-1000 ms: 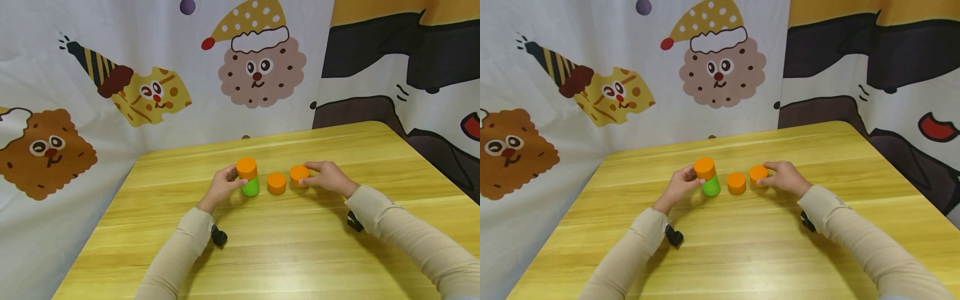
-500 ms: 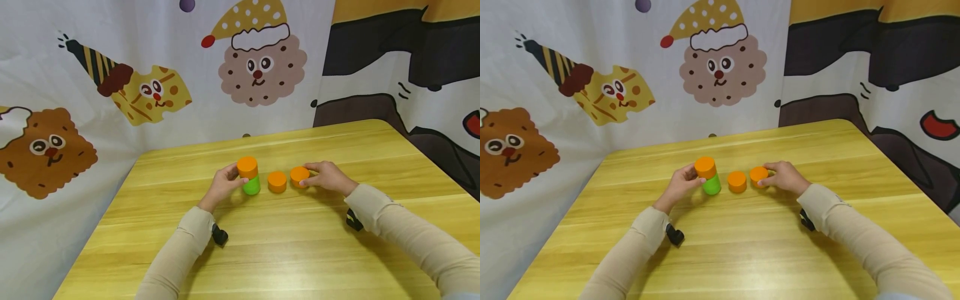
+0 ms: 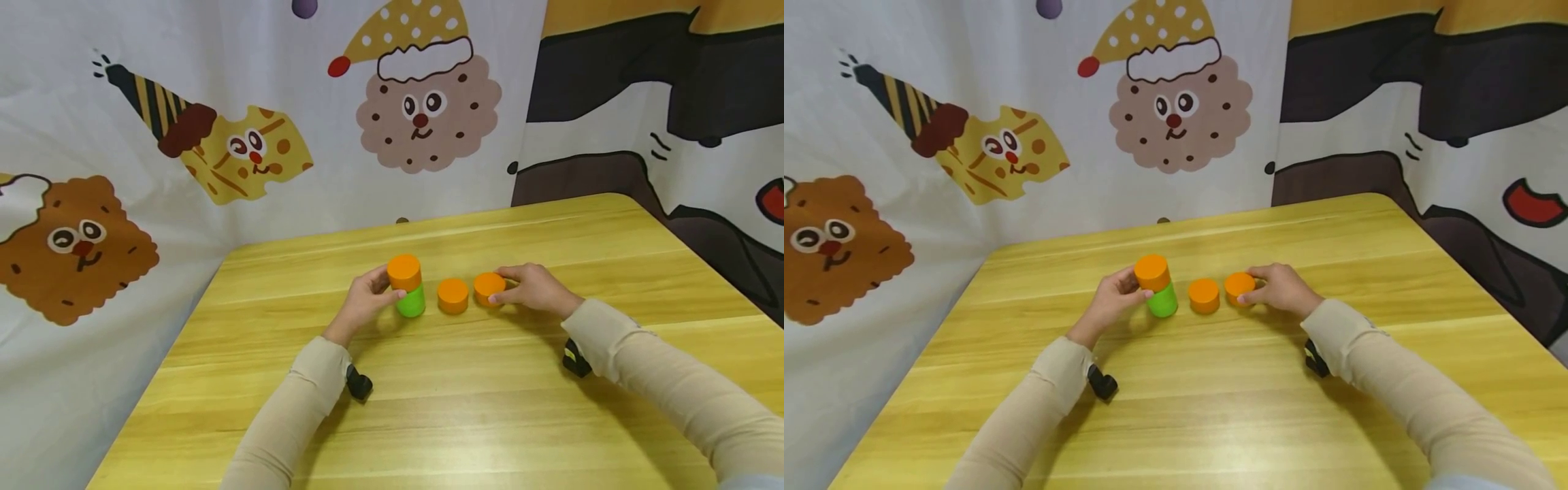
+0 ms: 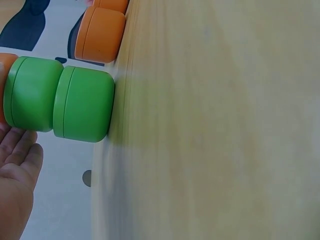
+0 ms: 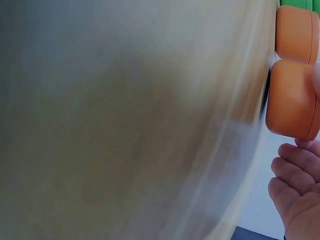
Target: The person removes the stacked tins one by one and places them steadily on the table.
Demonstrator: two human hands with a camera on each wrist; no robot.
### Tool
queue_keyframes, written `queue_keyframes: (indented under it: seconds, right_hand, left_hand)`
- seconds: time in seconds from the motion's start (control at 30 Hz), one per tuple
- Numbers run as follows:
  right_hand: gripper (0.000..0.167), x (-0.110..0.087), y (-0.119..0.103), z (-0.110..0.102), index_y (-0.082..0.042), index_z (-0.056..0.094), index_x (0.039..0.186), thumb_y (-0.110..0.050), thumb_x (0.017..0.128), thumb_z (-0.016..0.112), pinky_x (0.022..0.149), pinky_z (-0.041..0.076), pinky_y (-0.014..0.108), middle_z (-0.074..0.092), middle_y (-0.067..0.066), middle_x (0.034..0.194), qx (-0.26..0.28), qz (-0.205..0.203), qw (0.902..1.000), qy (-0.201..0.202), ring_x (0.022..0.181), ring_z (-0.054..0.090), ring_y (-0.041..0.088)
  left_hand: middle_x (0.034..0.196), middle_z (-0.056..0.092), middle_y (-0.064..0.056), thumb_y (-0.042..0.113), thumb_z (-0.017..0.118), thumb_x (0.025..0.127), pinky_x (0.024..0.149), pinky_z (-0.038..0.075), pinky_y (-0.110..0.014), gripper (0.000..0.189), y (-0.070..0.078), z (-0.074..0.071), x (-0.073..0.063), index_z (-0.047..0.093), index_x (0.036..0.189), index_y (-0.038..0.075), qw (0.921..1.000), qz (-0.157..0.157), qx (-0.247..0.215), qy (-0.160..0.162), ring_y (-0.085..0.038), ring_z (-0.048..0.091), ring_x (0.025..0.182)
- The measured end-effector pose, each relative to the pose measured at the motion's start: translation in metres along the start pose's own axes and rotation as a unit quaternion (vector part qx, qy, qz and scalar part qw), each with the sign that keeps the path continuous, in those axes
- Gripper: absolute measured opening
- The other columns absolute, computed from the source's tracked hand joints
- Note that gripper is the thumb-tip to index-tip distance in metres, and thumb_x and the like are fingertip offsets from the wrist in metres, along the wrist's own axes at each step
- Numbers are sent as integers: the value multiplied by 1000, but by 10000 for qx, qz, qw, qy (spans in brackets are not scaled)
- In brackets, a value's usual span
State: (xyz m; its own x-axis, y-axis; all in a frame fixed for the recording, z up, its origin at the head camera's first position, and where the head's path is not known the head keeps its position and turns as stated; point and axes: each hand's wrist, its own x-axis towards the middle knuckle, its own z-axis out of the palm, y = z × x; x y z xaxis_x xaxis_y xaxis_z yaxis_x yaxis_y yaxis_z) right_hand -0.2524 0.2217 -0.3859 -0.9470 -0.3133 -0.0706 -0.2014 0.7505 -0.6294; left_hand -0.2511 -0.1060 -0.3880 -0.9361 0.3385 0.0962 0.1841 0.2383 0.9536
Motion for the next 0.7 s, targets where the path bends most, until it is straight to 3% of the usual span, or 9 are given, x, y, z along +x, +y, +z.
queue_keyframes:
  seconds: [0.2,0.43,0.7]
  right_hand:
    - [79,-1,2,1,4,46,134,-43,76,73,99,39,54,48,26,132,-20,-8,10000,33,122,44,41]
    - [77,-1,2,2,4,47,133,-41,76,74,99,38,54,49,26,131,-3,-16,10000,37,122,44,41]
    - [88,-1,-1,1,5,38,138,-45,75,74,104,32,55,39,27,139,204,210,9994,-159,128,35,43]
  left_hand:
    - [134,51,-14,10,67,85,108,33,-41,56,0,0,-1,46,136,8,9999,-11,-138,-47,-27,46,126]
    - [131,55,-9,12,69,84,106,37,-37,54,-1,0,0,50,134,11,9999,25,-83,70,-22,50,123]
    - [134,52,-9,12,70,83,109,33,-35,56,-3,-1,1,48,135,11,9997,7,-257,36,-21,46,126]
